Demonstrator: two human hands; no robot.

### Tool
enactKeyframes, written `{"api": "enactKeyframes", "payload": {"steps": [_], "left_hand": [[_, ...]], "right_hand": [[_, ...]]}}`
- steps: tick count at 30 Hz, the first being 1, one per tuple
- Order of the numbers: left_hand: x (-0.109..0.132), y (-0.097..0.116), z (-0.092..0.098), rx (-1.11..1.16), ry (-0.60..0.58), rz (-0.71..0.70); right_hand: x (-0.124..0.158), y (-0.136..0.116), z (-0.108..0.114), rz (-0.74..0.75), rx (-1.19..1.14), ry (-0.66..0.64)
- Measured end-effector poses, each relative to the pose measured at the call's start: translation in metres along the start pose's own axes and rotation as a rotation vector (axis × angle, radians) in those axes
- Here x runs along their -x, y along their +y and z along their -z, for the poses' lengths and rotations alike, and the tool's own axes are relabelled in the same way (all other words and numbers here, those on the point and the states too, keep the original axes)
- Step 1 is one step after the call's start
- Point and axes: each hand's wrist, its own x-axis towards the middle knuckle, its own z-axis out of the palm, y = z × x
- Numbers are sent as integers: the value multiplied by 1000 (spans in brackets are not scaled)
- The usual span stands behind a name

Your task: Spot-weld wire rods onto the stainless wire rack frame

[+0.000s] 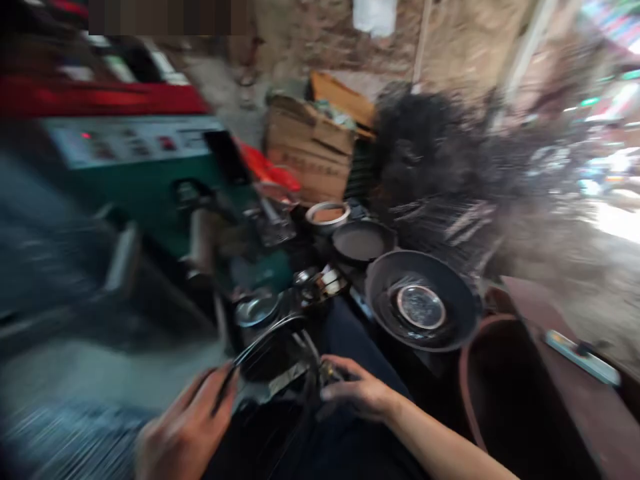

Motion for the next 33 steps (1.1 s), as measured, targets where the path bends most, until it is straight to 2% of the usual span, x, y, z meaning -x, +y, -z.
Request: {"api": "enactKeyframes", "payload": {"steps": [3, 9, 13, 15, 18, 21, 25, 28, 30, 33], "left_hand": [[-10, 2, -4, 0, 33, 142], [-11, -6, -7, 28, 5, 234], [-7, -9, -9, 37, 7, 235], [-7, -11, -10, 42, 16, 229], [-7, -13, -11, 56, 24, 231], [-6, -15, -13, 63, 9, 232], [-6, -15, -14, 74, 6, 235], [-4, -13, -13, 87, 12, 223], [-2, -10, -12, 87, 19, 206], [1, -7, -12, 82, 27, 180]], "right_hand": [[-16, 3, -13, -11, 138, 95], [-29, -10, -43, 28, 535, -29], [-42, -17, -45, 164, 759, -199], [-53, -15, -42, 252, 844, -184], [-71, -7, -40, 404, 961, -91], [-84, 4, -44, 488, 975, -40], [-88, 15, -52, 496, 809, -34], [-87, 15, -53, 372, 615, -134], [-86, 14, -52, 282, 569, -215], [-84, 15, -51, 314, 592, -262]]}}
